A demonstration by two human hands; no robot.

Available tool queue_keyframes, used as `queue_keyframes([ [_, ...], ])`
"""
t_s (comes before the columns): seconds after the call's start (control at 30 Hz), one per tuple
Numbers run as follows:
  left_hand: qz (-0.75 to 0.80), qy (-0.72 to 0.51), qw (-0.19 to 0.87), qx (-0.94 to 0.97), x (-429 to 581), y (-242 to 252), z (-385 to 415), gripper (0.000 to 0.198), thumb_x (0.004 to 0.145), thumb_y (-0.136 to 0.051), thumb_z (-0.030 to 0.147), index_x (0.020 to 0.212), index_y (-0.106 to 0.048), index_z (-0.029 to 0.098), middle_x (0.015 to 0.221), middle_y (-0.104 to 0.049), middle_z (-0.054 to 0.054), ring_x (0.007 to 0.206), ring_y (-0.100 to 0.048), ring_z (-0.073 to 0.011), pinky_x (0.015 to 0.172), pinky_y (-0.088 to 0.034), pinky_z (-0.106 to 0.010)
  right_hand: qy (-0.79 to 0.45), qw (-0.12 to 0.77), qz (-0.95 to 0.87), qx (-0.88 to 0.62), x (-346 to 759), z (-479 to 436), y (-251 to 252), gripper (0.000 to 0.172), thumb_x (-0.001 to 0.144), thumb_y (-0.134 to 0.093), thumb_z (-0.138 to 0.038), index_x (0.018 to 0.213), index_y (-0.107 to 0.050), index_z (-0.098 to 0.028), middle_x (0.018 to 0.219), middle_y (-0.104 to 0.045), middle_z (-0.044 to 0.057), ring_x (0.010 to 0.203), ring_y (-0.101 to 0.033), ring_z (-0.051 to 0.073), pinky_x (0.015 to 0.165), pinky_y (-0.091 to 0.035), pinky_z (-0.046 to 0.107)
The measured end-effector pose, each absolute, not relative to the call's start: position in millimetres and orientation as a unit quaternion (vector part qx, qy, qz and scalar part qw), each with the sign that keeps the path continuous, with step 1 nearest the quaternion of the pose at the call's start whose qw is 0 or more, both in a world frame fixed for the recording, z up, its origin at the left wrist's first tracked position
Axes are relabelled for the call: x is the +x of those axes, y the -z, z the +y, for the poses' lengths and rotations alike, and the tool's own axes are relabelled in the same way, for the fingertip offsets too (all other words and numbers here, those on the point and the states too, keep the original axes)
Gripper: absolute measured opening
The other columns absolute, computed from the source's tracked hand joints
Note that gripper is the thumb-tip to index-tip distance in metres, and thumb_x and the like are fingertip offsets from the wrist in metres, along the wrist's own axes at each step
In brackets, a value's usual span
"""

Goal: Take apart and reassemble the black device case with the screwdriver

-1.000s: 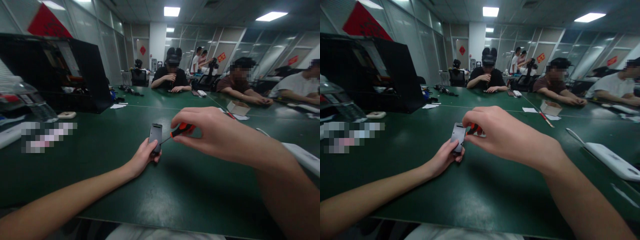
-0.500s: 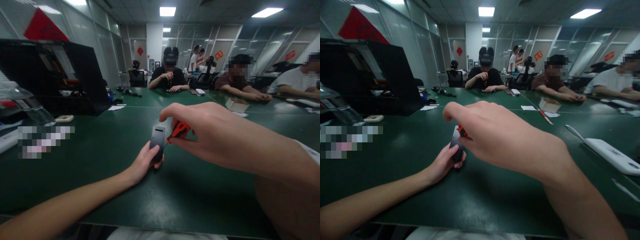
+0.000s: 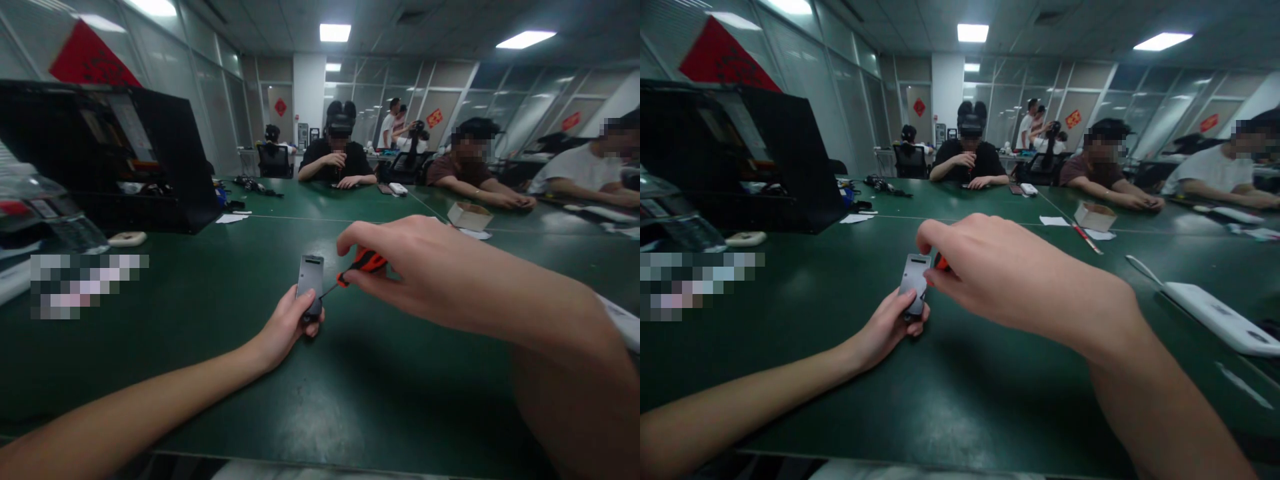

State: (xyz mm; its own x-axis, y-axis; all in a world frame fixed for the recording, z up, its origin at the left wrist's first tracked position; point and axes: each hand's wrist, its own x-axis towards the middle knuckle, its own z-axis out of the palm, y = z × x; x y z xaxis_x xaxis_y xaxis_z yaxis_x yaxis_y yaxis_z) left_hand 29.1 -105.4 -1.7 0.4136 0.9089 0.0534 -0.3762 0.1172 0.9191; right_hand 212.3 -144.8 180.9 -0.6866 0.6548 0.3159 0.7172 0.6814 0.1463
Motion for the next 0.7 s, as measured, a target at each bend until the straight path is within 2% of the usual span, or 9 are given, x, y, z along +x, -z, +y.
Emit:
queue_keyframes([
  [0.13, 0.285, -0.463, 0.694, 0.472, 29.5, 0.0, -105.9, 0.028, 0.093, -0.054, 0.044, 0.091, -0.047, 0.017, 0.072, -0.057, 0.001, 0.053, -0.044, -0.0077, 0.054, -0.034, -0.023, 0.101, 0.111, -0.919, -0.363, 214.9, -148.8, -182.7, 0.018, 0.093, -0.058, -0.025, 0.11, -0.06, -0.021, 0.093, -0.071, 0.003, 0.073, -0.063, 0.016, 0.059, -0.036, 0.026],
  [0.37, 0.283, -0.462, 0.686, 0.485, 30.8, 3.1, -104.1, 0.028, 0.095, -0.051, 0.045, 0.093, -0.047, 0.017, 0.074, -0.057, 0.001, 0.052, -0.045, -0.008, 0.054, -0.034, -0.025, 0.102, 0.112, -0.921, -0.358, 216.4, -149.1, -185.2, 0.015, 0.093, -0.057, -0.026, 0.108, -0.059, -0.023, 0.089, -0.07, 0.001, 0.071, -0.062, 0.016, 0.057, -0.035, 0.026],
  [0.7, 0.298, -0.457, 0.612, 0.572, 28.1, 10.0, -101.6, 0.029, 0.096, -0.05, 0.047, 0.098, -0.046, 0.018, 0.075, -0.056, 0.002, 0.055, -0.047, -0.0079, 0.054, -0.036, -0.024, 0.182, 0.141, -0.904, -0.362, 215.7, -137.8, -195.7, 0.019, 0.089, -0.062, -0.029, 0.106, -0.06, -0.021, 0.085, -0.069, 0.004, 0.072, -0.063, 0.021, 0.056, -0.035, 0.029],
])
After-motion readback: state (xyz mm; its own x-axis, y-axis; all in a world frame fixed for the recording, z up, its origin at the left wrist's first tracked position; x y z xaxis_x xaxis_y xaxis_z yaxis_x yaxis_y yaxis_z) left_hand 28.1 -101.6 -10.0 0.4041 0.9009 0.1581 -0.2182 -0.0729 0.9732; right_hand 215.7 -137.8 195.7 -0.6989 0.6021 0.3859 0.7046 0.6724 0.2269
